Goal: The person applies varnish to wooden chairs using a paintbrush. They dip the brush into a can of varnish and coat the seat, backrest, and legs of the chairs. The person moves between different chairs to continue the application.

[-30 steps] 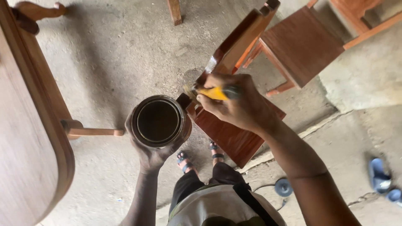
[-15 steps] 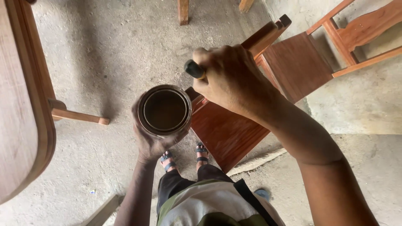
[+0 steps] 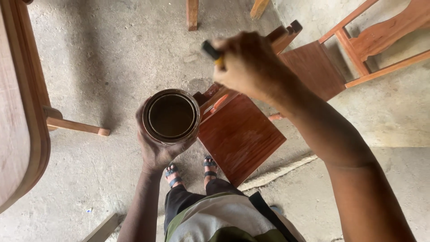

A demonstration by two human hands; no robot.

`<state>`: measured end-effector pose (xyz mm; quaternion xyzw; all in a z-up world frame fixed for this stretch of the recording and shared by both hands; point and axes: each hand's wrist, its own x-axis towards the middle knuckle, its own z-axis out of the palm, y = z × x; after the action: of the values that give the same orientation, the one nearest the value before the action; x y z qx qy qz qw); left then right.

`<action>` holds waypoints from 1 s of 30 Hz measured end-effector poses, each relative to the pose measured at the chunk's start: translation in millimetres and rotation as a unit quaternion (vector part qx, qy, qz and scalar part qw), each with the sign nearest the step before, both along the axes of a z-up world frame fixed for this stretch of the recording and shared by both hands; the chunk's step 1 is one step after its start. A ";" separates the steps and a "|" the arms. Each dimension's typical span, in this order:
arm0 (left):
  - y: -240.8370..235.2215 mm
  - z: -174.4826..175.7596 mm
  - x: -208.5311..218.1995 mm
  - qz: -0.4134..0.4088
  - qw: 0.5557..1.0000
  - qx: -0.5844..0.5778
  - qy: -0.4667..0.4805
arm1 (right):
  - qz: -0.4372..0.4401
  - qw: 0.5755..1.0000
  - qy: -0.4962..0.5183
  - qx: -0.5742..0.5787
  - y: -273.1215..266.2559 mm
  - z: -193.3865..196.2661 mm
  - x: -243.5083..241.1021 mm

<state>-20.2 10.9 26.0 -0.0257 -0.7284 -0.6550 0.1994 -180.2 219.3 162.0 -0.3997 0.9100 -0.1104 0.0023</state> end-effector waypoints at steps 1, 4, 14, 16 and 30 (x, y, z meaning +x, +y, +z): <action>0.2 2.1 -1.0 0.007 1.000 -0.017 0.001 | -0.013 0.998 0.063 -0.002 11.3 -4.7 -9.8; 1.3 1.6 1.1 -0.008 1.000 0.021 -0.014 | -0.007 0.985 0.164 -0.048 10.5 13.5 9.4; 3.4 -0.2 2.7 -0.005 1.000 -0.001 0.010 | 0.005 0.978 0.204 -0.037 19.3 11.7 7.8; 6.0 6.0 3.2 -0.012 1.000 0.026 -0.005 | 0.069 0.995 0.065 -0.021 15.4 1.6 6.7; 4.1 -6.9 3.9 0.024 0.999 -0.038 0.010 | 0.032 0.987 0.118 -0.102 19.9 -19.6 8.4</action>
<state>-16.3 15.0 19.1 -0.0225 -0.7514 -0.6212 0.2214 -171.8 239.2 142.4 -0.4373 0.8745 -0.1542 -0.1421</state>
